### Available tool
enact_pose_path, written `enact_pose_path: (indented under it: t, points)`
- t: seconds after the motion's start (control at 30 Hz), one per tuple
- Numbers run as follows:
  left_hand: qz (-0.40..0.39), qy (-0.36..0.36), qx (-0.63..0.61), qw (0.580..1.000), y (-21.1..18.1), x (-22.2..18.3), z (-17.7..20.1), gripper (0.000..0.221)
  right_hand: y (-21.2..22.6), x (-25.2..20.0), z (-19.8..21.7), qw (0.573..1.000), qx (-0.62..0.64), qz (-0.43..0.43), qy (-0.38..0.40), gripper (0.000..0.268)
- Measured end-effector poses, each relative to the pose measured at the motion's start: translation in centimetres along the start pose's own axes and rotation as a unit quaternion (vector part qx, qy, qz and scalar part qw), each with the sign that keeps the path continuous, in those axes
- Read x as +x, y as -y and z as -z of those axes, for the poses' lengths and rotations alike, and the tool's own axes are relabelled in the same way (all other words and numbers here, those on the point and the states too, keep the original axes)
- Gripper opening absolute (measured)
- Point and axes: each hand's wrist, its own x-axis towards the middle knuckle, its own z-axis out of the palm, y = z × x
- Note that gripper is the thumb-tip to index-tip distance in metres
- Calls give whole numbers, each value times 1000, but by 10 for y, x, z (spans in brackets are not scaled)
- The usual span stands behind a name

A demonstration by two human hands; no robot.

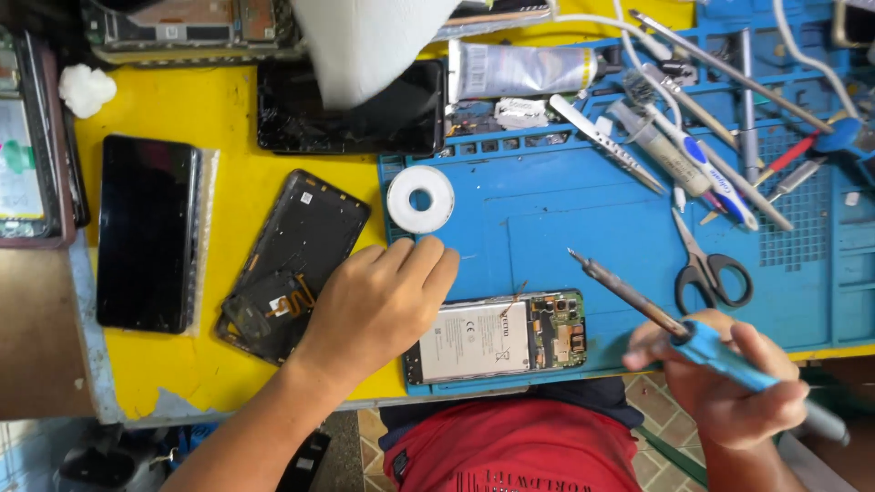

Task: Soldering a small wire or component onto a mobile phone motherboard at a repair station.

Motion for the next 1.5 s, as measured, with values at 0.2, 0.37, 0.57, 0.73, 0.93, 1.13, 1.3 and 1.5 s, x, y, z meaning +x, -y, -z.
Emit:
enact_pose_path:
  t: [0.2,0.37,0.57,0.73,0.93,1.13,1.3,1.5]
  points:
    - [9,-43,-188,981,-9,-9,3,9,16,3,7,927,286,-201,-132,47]
    - [44,-65,-300,951,-30,-14,5,13,22,24,-4,914,338,-199,-102,38]
    - [76,-87,-295,948,-41,-18,-1,8,37,24,9,981,136,-75,-120,23]
    - [102,-45,-292,950,-49,-20,-12,12,85,-23,78,917,-169,-67,-355,29]
    - [107,80,-219,967,-43,-39,-29,28,115,-27,139,812,-378,-105,-433,20]
    - [96,59,-229,967,-49,-36,-35,27,122,-9,152,785,-413,-180,-426,20]
    - [128,25,-242,962,-55,-23,-27,17,121,-1,154,790,-423,-200,-396,21]
    - [124,-63,-296,945,-58,-1,-9,8,110,-11,146,865,-162,-153,-450,21]
